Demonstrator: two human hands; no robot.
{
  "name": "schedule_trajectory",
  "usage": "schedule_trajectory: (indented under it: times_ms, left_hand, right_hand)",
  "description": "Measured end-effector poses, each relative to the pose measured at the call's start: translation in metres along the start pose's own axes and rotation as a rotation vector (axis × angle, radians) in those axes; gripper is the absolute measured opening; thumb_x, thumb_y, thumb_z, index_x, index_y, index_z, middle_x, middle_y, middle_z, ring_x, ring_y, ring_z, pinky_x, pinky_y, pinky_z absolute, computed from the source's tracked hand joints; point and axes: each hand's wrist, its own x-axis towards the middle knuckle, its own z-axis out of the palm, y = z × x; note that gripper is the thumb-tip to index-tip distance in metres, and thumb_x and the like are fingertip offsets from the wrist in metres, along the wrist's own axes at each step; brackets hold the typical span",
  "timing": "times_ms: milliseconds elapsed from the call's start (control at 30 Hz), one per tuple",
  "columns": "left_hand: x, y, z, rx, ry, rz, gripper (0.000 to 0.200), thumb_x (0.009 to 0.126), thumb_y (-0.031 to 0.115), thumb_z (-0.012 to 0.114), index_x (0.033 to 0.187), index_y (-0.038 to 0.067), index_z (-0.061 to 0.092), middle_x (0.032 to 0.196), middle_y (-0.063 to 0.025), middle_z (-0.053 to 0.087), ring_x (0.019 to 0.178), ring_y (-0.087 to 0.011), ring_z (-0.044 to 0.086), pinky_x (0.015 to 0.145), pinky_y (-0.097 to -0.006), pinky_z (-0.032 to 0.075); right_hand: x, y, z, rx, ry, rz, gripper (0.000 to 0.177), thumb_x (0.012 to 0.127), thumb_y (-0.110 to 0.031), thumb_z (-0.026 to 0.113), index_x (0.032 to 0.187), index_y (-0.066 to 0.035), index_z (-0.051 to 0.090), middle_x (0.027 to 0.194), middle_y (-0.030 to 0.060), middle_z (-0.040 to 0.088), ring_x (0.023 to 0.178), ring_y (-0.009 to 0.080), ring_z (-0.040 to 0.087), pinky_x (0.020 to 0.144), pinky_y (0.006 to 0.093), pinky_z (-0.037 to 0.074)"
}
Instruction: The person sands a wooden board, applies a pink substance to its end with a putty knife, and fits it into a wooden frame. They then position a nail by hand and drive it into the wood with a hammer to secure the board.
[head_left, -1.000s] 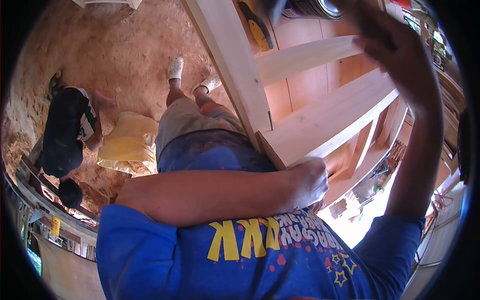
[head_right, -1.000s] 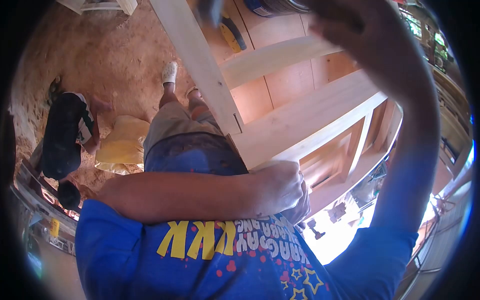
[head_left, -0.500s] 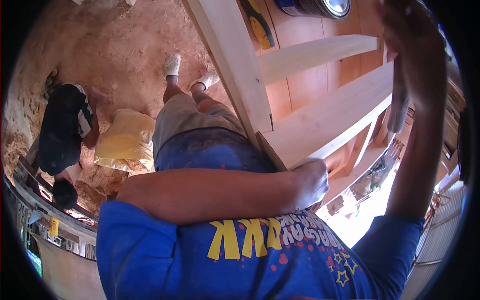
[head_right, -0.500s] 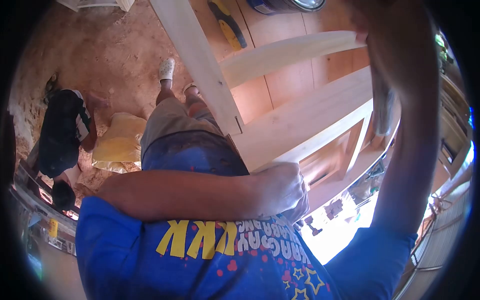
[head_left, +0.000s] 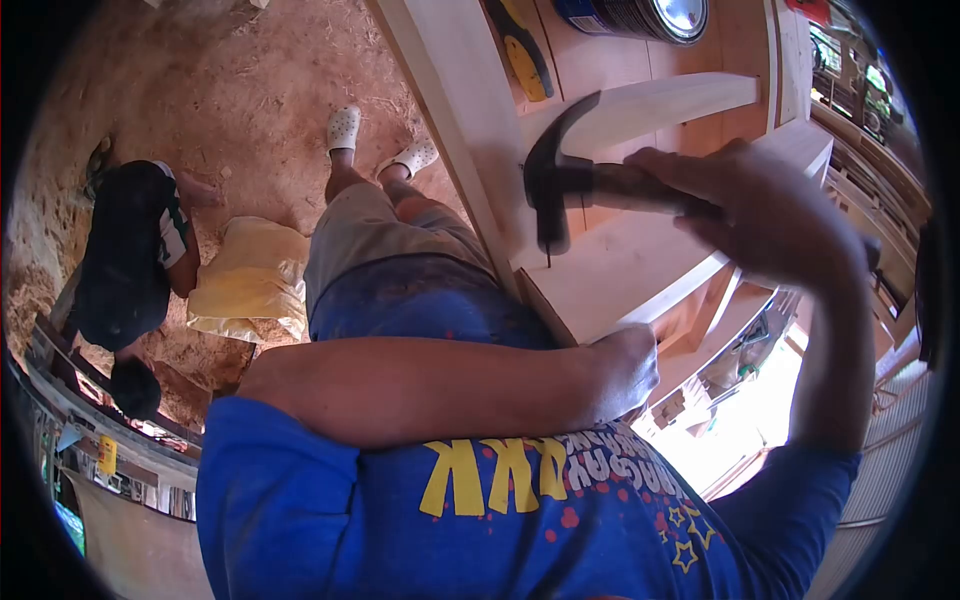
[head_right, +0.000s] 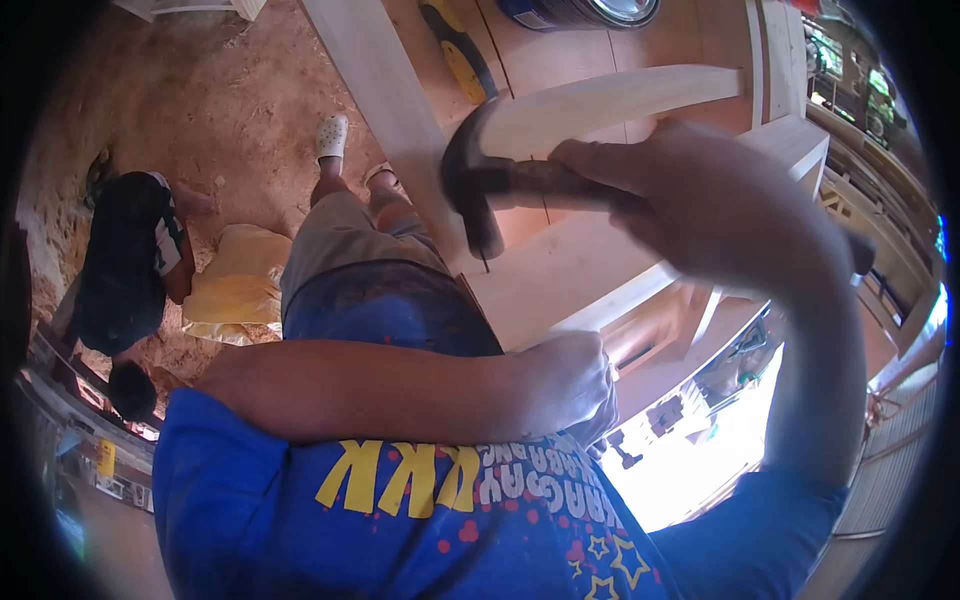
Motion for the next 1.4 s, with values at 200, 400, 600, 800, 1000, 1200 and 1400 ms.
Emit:
schedule_trajectory:
  times_ms: [200, 400, 600, 800, 1000, 1200, 1400]
  left_hand:
    - [-0.043, -0.014, -0.1, 0.155, -0.112, 0.209, 0.013, 0.089, 0.016, 0.071, 0.09, 0.012, 0.083, 0.085, 0.0043, 0.078, 0.076, -0.0143, 0.074, 0.064, -0.0364, 0.056]
    - [-0.041, -0.012, -0.082, 0.218, -0.09, 0.211, 0.014, 0.091, 0.017, 0.07, 0.09, 0.013, 0.083, 0.086, 0.0036, 0.079, 0.076, -0.0147, 0.074, 0.065, -0.0372, 0.056]
    - [-0.065, -0.003, -0.058, 0.162, 0.098, 0.093, 0.013, 0.089, 0.018, 0.071, 0.083, 0.013, 0.081, 0.075, 0.0051, 0.074, 0.07, -0.0143, 0.072, 0.065, -0.0375, 0.055]
    - [-0.047, -0.005, -0.083, 0.372, -0.019, 0.229, 0.021, 0.094, 0.023, 0.069, 0.112, 0.017, 0.079, 0.107, 0.001, 0.076, 0.103, -0.02, 0.069, 0.097, -0.0462, 0.049]
    - [-0.029, -0.001, -0.055, 0.298, 0.121, 0.141, 0.011, 0.087, 0.015, 0.071, 0.088, 0.009, 0.08, 0.077, 0.0037, 0.074, 0.068, -0.0143, 0.068, 0.065, -0.038, 0.053]
    - [-0.008, -0.002, -0.019, 0.083, -0.055, 0.074, 0.022, 0.096, 0.019, 0.064, 0.105, 0.007, 0.079, 0.086, 0.0046, 0.076, 0.081, -0.0137, 0.071, 0.071, -0.0365, 0.052]
    - [-0.028, -0.005, -0.05, 0.234, 0.108, 0.112, 0.022, 0.097, 0.019, 0.064, 0.105, 0.007, 0.08, 0.087, 0.0035, 0.076, 0.086, -0.0135, 0.073, 0.072, -0.036, 0.053]
  right_hand:
    - [-0.003, 0.011, -0.036, 0.132, 0.399, 0.363, 0.029, 0.101, -0.024, 0.07, 0.128, -0.014, 0.075, 0.088, 0.006, 0.074, 0.071, 0.0214, 0.067, 0.074, 0.0394, 0.056]
    - [-0.017, -0.014, 0.01, 0.021, -0.02, 0.071, 0.044, 0.095, -0.01, 0.071, 0.138, -0.011, 0.068, 0.105, 0.0138, 0.074, 0.085, 0.0212, 0.07, 0.08, 0.0409, 0.056]
    - [-0.019, -0.002, -0.004, 0.211, 0.395, 0.3, 0.043, 0.102, -0.01, 0.067, 0.145, -0.012, 0.065, 0.129, 0.0101, 0.075, 0.106, 0.0112, 0.072, 0.094, 0.03, 0.058]
    - [-0.032, -0.012, 0.023, 0.029, 0.039, 0.09, 0.053, 0.095, -0.007, 0.071, 0.147, -0.012, 0.063, 0.112, 0.015, 0.077, 0.087, 0.0257, 0.075, 0.08, 0.0393, 0.059]
    - [-0.029, 0.0, 0.02, 0.352, 0.486, 0.183, 0.059, 0.096, -0.004, 0.072, 0.152, -0.008, 0.057, 0.103, 0.0009, 0.078, 0.068, 0.0075, 0.06, 0.062, 0.0273, 0.05]
    - [-0.043, 0.005, 0.048, -0.081, -0.208, -0.041, 0.06, 0.088, -0.005, 0.078, 0.146, -0.009, 0.062, 0.111, 0.0162, 0.077, 0.088, 0.0269, 0.077, 0.077, 0.0392, 0.06]
    - [-0.03, 0.025, 0.03, 0.338, 0.526, 0.143, 0.055, 0.098, -0.009, 0.073, 0.152, -0.01, 0.058, 0.102, 0.0036, 0.078, 0.077, 0.0163, 0.072, 0.067, 0.0333, 0.056]
